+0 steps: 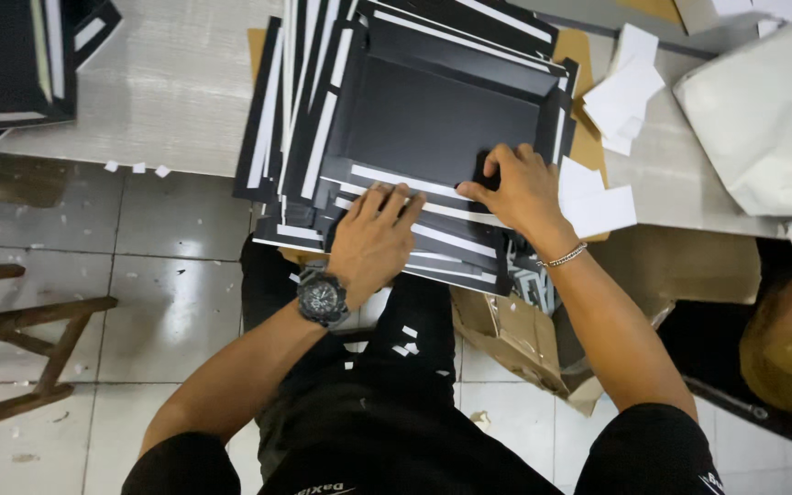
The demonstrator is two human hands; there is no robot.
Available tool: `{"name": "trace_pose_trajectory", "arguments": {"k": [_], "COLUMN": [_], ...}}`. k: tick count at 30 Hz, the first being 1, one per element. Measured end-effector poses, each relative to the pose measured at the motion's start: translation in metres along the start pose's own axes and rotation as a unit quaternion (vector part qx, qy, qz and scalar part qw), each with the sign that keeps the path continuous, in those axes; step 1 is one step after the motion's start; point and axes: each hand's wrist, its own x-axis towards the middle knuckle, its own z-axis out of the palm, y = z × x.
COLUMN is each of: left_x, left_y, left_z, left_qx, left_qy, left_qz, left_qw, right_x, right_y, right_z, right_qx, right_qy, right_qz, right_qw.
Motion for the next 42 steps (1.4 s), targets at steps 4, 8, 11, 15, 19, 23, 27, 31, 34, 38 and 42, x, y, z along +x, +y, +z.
{"name": "trace_pose_trajectory", "arguments": {"k": [4, 8, 11, 15, 19, 23, 27, 31, 34, 38, 42], "left_x": [-0.002, 0.001, 0.003, 0.006, 0.007, 0.009, 0.008, 0.008, 0.015, 0.025, 0.063], "left_y": [-0.003, -0.002, 0.003, 0.004, 0.001, -0.001, -0.003, -0.005, -0.004, -0.001, 0.024], "left_z": [0.005, -0.001, -0.008, -0.008, -0.008, -0.011, -0.009, -0.009, -0.021, -0.026, -0.036], "left_qx": [-0.002, -0.017, -0.023, -0.017, -0.034, -0.032, -0.039, -0.041, -0.042, -0.037, -0.042], "left_qy": [0.008, 0.047, 0.057, 0.071, 0.070, 0.065, 0.054, 0.042, 0.028, 0.001, -0.070], "left_qz": [0.008, 0.006, 0.002, -0.005, 0.003, 0.005, 0.009, 0.018, 0.008, 0.001, -0.008], "left_qw": [1.000, 0.999, 0.998, 0.997, 0.997, 0.997, 0.998, 0.998, 0.999, 0.999, 0.997], "right_x": [-0.003, -0.005, -0.014, -0.026, -0.024, -0.019, -0.019, -0.027, -0.043, -0.076, -0.109], "right_y": [0.021, 0.040, 0.050, 0.069, 0.093, 0.118, 0.133, 0.127, 0.124, 0.125, 0.104], "right_z": [-0.001, 0.000, 0.000, 0.002, 0.020, 0.036, 0.045, 0.042, 0.039, 0.034, 0.029], "right_qx": [0.038, 0.030, 0.028, 0.051, 0.104, 0.215, 0.233, 0.248, 0.266, 0.290, 0.374], "right_qy": [0.000, 0.000, 0.006, 0.039, 0.034, 0.023, 0.024, 0.043, 0.082, 0.099, 0.148], "right_qz": [0.017, 0.015, 0.026, 0.060, 0.079, 0.073, 0.061, 0.070, 0.061, 0.093, 0.052], "right_qw": [0.999, 0.999, 0.999, 0.996, 0.991, 0.974, 0.970, 0.965, 0.959, 0.947, 0.914]}}
